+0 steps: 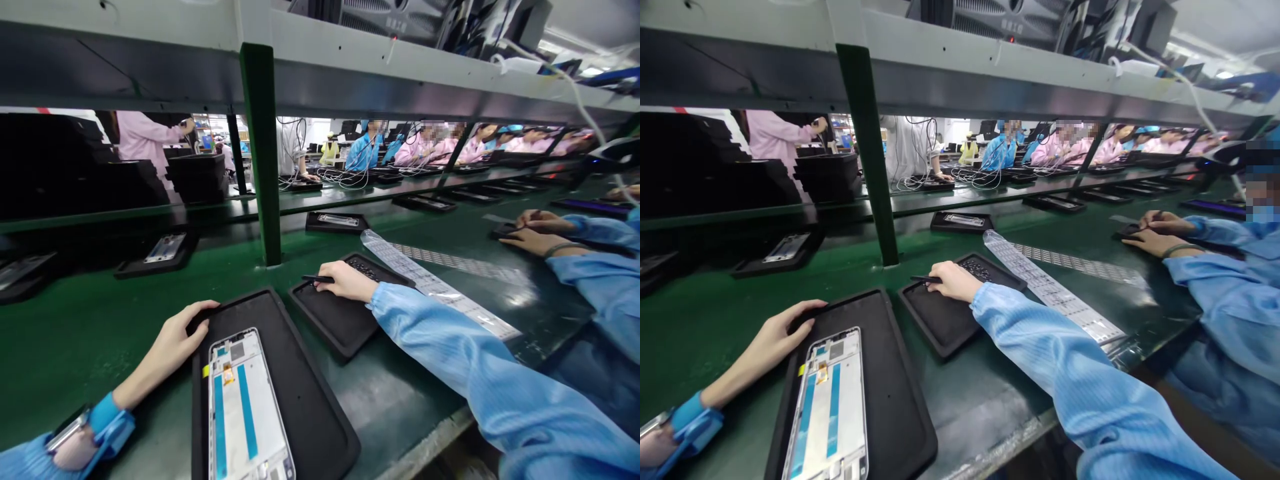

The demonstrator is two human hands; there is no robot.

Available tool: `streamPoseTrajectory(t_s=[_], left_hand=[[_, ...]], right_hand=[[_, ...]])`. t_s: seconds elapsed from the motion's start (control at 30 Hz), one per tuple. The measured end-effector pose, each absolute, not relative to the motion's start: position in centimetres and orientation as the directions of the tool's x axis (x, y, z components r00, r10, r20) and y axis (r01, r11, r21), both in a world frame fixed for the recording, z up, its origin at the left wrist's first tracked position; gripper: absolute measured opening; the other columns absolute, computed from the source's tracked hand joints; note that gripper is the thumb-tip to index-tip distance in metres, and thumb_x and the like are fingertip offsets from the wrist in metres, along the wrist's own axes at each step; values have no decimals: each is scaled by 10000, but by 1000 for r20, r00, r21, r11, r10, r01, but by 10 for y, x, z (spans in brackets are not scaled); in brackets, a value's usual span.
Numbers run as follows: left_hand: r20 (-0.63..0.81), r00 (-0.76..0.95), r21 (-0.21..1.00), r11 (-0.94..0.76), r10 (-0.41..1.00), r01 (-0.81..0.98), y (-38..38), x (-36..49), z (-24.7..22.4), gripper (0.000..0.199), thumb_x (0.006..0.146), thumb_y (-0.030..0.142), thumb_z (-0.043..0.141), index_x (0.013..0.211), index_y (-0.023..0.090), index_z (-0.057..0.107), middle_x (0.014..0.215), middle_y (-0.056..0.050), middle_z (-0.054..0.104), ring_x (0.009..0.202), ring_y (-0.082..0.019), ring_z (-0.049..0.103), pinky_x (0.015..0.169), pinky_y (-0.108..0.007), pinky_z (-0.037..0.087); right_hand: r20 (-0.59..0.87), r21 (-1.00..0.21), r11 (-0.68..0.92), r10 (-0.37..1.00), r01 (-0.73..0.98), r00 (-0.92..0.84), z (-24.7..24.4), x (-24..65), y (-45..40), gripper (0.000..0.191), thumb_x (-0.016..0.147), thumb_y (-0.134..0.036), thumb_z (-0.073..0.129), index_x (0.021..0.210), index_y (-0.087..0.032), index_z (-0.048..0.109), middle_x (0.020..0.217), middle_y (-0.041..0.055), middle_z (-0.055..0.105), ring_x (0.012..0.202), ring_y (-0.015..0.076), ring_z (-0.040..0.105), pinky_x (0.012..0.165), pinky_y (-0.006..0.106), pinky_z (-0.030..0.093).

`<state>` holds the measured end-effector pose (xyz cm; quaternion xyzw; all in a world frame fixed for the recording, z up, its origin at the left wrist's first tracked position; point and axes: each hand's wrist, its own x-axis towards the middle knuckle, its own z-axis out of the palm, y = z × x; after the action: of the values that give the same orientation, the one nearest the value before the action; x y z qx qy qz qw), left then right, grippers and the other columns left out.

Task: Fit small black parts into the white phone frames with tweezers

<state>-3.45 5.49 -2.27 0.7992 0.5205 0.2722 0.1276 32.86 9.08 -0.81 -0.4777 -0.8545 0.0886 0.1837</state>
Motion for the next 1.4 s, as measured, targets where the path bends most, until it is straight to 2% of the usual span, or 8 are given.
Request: streamPoseTrajectory(t_s=[0.3, 0.47, 0.63, 0.77, 0.87, 1.03, 1.23, 1.4], left_hand=[[279, 339, 500, -437, 899, 747, 59, -34, -25, 426, 773, 410, 385, 1067, 147, 545, 1096, -94, 630, 1024, -246, 587, 907, -390, 460], [422, 318, 449, -500, 849, 740, 55, -31, -27, 317, 826, 369, 406, 1032, 174, 547, 1065, -80, 606, 1018, -230, 545, 896, -390, 437], [619, 269, 381, -581, 738, 719, 39, -16, -15, 187, 857, 308, 422, 883, 184, 559, 902, -62, 611, 915, -208, 532, 826, -355, 445], [564, 363, 372, -621, 742, 690, 33, -11, -13, 130, 855, 258, 456, 874, 183, 560, 871, -50, 611, 900, -195, 518, 808, -330, 444], [539, 410, 400, -652, 736, 645, 31, -11, -18, 97, 853, 223, 476, 853, 181, 563, 849, -42, 605, 894, -180, 504, 794, -306, 448], [533, 412, 457, -662, 739, 594, 30, -9, -22, 122, 846, 207, 495, 765, 167, 577, 802, -45, 578, 874, -171, 508, 762, -282, 448], [517, 440, 451, -670, 735, 590, 29, -8, -16, 158, 830, 181, 481, 705, 161, 577, 738, -39, 581, 823, -166, 501, 720, -264, 448], [501, 447, 450, -664, 741, 597, 32, -6, -17, 157, 824, 192, 479, 784, 160, 627, 793, -46, 589, 791, -156, 524, 672, -247, 462]], right_hand=[[279, -300, 590, 806, 750, -523, -10, 329, 92, 95, 775, -151, 598, 791, -117, 686, 803, 62, 613, 734, 141, 579, 675, 224, 409], [379, -322, 628, 771, 709, -511, -7, 319, 95, 138, 803, -176, 557, 834, -110, 674, 815, 61, 621, 747, 134, 573, 691, 219, 407], [418, -616, 669, 725, 416, -547, -2, 245, 98, 255, 829, -338, 545, 873, -128, 683, 796, 31, 656, 730, 126, 577, 664, 201, 403], [299, -791, 550, 728, 267, -617, -2, 191, 90, 242, 788, -327, 583, 848, -121, 695, 738, 11, 656, 674, 110, 564, 613, 183, 397], [283, -847, 487, 752, 213, -595, -5, 179, 80, 217, 771, -302, 593, 794, -111, 693, 700, 2, 638, 643, 94, 539, 588, 170, 383], [311, -816, 527, 748, 239, -586, -4, 184, 67, 197, 779, -280, 581, 807, -121, 694, 695, -8, 629, 634, 79, 518, 570, 162, 350], [367, -706, 634, 708, 314, -603, 1, 183, 63, 163, 784, -245, 591, 777, -111, 684, 689, -2, 618, 614, 70, 502, 564, 166, 333], [447, -599, 744, 618, 297, -646, 0, 184, 64, 83, 758, -148, 603, 765, -91, 663, 722, 26, 615, 624, 80, 515, 588, 171, 353]])
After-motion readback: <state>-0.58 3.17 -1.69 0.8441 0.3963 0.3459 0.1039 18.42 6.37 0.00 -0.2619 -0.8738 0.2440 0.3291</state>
